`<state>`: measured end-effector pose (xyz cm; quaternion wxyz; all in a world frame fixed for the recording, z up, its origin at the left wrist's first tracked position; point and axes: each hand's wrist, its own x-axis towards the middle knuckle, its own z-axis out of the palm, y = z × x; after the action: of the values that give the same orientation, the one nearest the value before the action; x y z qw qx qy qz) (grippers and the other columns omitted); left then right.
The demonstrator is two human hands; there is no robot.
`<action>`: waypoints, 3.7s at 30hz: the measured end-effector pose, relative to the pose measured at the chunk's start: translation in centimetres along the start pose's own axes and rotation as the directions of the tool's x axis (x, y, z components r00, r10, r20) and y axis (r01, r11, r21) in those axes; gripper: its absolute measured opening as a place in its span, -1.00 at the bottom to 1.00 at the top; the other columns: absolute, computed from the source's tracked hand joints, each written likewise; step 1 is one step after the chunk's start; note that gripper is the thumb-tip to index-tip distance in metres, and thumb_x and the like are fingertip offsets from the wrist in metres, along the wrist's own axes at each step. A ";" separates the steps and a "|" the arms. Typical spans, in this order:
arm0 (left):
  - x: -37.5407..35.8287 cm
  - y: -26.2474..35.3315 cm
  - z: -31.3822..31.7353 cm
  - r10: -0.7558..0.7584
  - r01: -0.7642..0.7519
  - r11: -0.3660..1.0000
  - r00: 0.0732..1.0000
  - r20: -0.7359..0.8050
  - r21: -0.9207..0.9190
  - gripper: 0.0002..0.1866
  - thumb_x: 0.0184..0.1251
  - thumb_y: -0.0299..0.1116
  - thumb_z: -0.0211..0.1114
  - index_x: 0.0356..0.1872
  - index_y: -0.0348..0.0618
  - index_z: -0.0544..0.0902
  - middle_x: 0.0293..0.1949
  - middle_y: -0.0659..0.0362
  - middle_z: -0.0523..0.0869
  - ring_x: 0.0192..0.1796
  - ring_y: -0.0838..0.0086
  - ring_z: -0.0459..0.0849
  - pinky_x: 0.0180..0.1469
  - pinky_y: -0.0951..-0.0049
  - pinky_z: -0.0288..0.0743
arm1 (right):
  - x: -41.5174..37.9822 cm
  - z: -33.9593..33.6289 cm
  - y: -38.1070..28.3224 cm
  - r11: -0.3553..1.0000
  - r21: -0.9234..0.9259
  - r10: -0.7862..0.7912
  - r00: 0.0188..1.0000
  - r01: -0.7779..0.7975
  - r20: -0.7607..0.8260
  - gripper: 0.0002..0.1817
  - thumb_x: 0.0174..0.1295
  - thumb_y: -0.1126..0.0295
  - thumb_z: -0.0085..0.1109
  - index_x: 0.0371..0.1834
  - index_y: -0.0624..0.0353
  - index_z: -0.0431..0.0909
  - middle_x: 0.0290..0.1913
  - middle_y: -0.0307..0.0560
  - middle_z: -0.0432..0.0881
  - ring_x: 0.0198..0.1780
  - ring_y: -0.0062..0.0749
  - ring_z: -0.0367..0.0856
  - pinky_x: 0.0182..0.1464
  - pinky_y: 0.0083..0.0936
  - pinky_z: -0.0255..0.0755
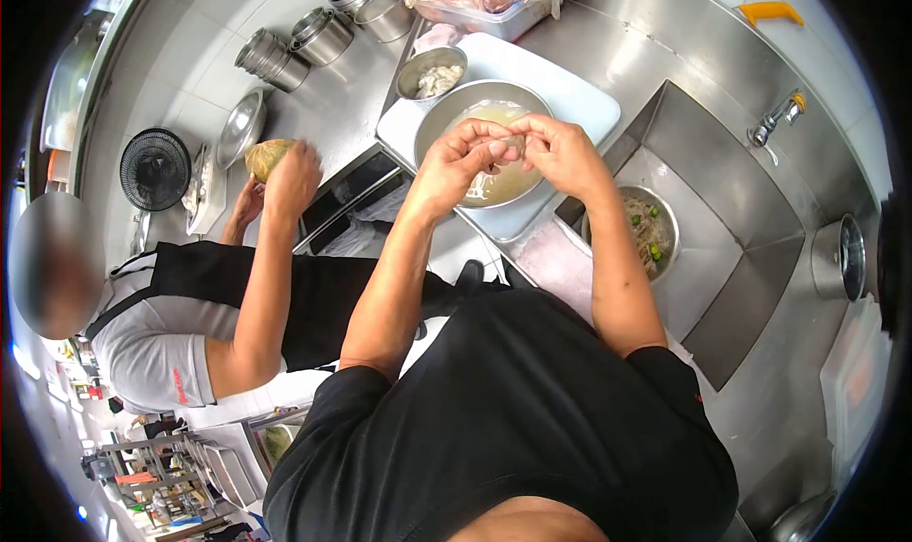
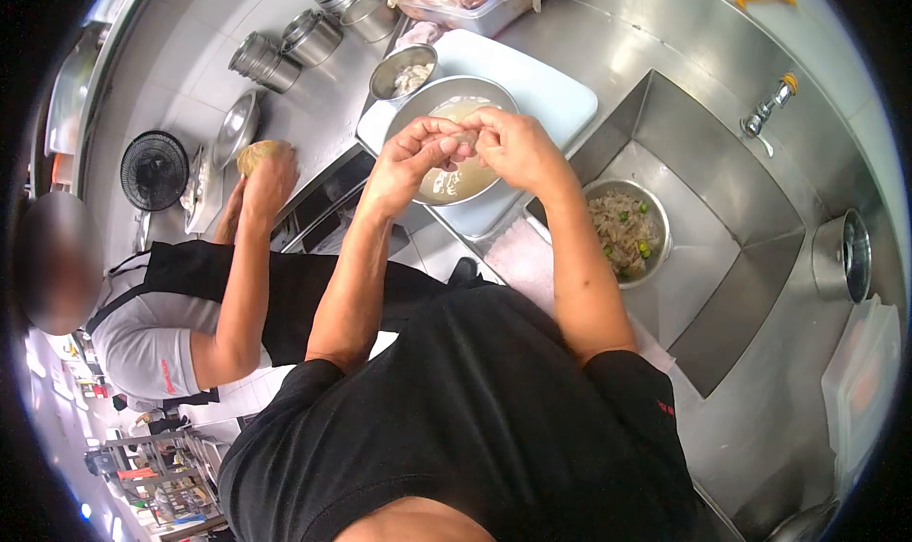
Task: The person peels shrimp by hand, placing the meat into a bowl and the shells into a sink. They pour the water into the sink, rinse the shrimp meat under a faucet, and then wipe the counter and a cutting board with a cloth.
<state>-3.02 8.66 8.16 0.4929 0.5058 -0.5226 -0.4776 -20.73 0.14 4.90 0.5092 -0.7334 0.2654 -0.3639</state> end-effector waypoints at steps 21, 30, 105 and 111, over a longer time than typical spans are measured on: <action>0.6 -2.6 1.0 0.049 -0.011 0.989 0.964 -0.262 0.145 -0.71 0.42 -0.24 0.33 -0.04 -0.25 0.68 -0.28 0.32 0.68 -0.24 0.64 0.59 -0.22 0.60 0.45 | -0.1 1.2 0.6 0.928 -0.346 -0.192 0.973 0.139 -0.126 -0.79 0.29 0.30 0.22 -0.27 0.25 0.61 -0.26 0.04 0.62 -0.19 0.00 0.60 -0.11 -0.26 0.46; 1.1 -2.1 0.3 -0.155 0.076 0.895 0.977 -0.147 -0.441 -0.80 0.46 -0.24 0.27 -0.09 -0.14 0.66 -0.33 0.35 0.66 -0.32 0.67 0.60 -0.33 0.63 0.40 | -0.1 1.6 0.7 0.946 -0.240 -0.234 0.972 0.220 -0.031 -0.77 0.31 0.29 0.22 -0.28 0.27 0.62 -0.34 0.10 0.61 -0.27 -0.01 0.59 -0.19 -0.25 0.44; 3.9 -1.5 -2.1 -0.205 0.202 0.975 0.978 -0.026 -0.091 -0.46 0.20 -0.17 0.53 0.13 -0.16 0.54 -0.19 0.24 0.71 -0.20 0.62 0.64 -0.28 0.61 0.42 | 2.8 0.4 0.9 0.785 -0.569 -0.358 0.930 0.247 -0.089 -0.83 0.15 0.33 0.31 -0.27 0.16 0.61 -0.18 -0.03 0.71 -0.04 -0.05 0.61 0.11 -0.20 0.41; 3.5 -2.4 -1.7 -0.124 0.114 0.985 0.990 -0.072 -0.132 -0.71 0.32 -0.27 0.42 -0.03 -0.12 0.60 -0.18 0.29 0.71 -0.16 0.64 0.66 -0.22 0.65 0.41 | 3.1 0.3 1.5 0.910 -0.389 -0.197 0.974 0.141 -0.108 -0.77 0.22 0.29 0.27 -0.15 0.17 0.67 -0.24 -0.01 0.73 -0.15 -0.03 0.65 -0.05 -0.20 0.50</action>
<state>-1.15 5.04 5.97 0.5154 0.5222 -0.4397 -0.5180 -18.67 -2.51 4.27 0.3038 -0.8098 0.3021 -0.4009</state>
